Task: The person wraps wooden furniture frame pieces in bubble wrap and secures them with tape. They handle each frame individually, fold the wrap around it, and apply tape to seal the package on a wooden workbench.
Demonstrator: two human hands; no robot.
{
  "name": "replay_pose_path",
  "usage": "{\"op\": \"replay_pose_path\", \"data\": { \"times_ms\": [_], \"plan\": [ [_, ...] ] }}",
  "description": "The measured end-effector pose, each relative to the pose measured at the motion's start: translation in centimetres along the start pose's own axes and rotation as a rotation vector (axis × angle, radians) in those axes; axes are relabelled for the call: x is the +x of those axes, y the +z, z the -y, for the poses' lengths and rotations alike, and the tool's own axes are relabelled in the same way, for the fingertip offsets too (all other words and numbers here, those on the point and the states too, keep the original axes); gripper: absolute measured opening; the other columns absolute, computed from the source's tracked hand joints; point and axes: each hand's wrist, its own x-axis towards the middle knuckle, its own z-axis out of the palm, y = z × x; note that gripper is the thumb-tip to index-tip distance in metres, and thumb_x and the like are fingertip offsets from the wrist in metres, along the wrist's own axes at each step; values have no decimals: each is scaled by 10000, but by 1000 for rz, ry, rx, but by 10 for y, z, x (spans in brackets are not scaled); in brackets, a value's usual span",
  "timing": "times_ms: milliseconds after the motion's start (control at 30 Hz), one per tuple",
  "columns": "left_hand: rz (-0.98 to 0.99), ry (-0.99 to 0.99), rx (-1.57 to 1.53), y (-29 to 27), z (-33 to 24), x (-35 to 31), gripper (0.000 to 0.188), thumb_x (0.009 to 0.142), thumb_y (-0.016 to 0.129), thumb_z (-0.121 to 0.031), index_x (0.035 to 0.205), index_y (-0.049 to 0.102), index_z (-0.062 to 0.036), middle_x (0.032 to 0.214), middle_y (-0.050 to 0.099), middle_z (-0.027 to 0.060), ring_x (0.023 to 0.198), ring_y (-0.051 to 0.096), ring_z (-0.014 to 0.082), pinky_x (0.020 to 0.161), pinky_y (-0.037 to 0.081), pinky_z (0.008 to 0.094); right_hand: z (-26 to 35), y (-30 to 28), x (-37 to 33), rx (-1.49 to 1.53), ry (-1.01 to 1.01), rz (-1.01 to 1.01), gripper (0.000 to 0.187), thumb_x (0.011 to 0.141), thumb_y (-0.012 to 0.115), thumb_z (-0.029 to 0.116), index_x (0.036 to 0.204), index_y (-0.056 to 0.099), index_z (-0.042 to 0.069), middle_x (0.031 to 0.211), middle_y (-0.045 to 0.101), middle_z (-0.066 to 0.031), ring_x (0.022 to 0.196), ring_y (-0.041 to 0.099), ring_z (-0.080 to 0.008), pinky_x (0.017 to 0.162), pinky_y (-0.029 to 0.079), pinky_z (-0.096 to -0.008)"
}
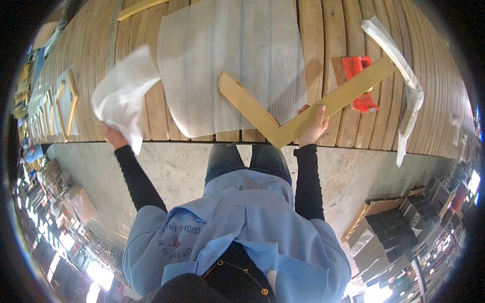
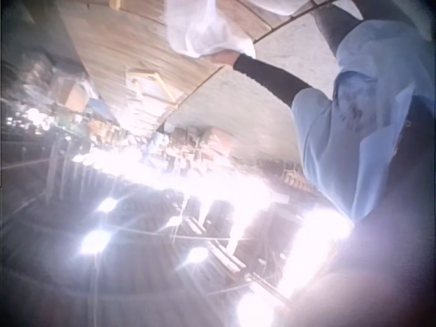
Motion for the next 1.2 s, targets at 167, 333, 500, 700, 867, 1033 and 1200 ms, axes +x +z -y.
{"op": "replay_pose_path", "data": {
  "times_ms": [167, 333, 500, 700, 867, 1033, 1200],
  "plan": [
    [610, -315, -74, 22, -5, -43, 585, 1091, 399, -473, 1491, 460, -50, 1378, 588, 132, 1255, 595, 247, 989, 541, 319, 24, -7, -8, 44, 91, 44, 500, 983, 602, 537, 1086, 538, 52, 805, 640, -151, 677, 619, -237, 627, 527, -376],
    [1207, 242, 935, 126, 78, -91, 625, 1071, 451, -506, 1484, 471, -38, 1369, 609, 152, 1057, 642, 246, 961, 517, 373, 71, -34, -20, 43, 82, -31, 568, 969, 576, 597, 1155, 545, 62, 891, 616, -120, 803, 601, -236, 729, 503, -367],
    [933, 291, 1468, 212, 39, -100, 523, 1040, 494, -498, 1400, 596, -133, 1331, 625, 219, 1129, 628, 412, 1000, 485, 445, 127, -68, -29, 36, -54, -1, 588, 954, 595, 604, 1208, 537, 77, 931, 566, -91, 849, 546, -222, 754, 462, -345],
    [372, 656, 1244, 197, 174, 8, 516, 1048, 493, -442, 1519, 469, -234, 1540, 470, 184, 1469, 350, 425, 1185, 255, 588, 121, -30, -47, 94, -67, 125, 601, 956, 620, 585, 1202, 528, 44, 956, 549, -77, 855, 524, -217, 745, 440, -362],
    [464, 721, 592, 217, 119, 10, 587, 1051, 509, -368, 1567, 373, -125, 1636, 310, 207, 1515, 232, 470, 1181, 84, 708, 71, 39, -70, 66, 83, 182, 581, 964, 586, 599, 1172, 553, 57, 907, 618, -123, 807, 595, -240, 729, 502, -397],
    [249, 686, 1017, 138, 135, -49, 927, 927, 602, -595, 1603, 240, -73, 1683, 146, 224, 1560, 49, 446, 1093, 14, 817, 1, 144, -29, 7, 95, 29, 484, 978, 645, 496, 1076, 588, 25, 861, 670, -141, 727, 677, -246, 671, 593, -399],
    [454, 292, 1410, 91, 155, -61, 1171, 802, 632, -776, 1645, 123, -141, 1703, -20, 217, 1554, -81, 466, 958, -14, 915, -69, 188, 74, -130, 110, 179, 504, 1016, 591, 499, 1104, 584, 3, 882, 716, -178, 787, 715, -267, 682, 601, -366]
  ]
}}
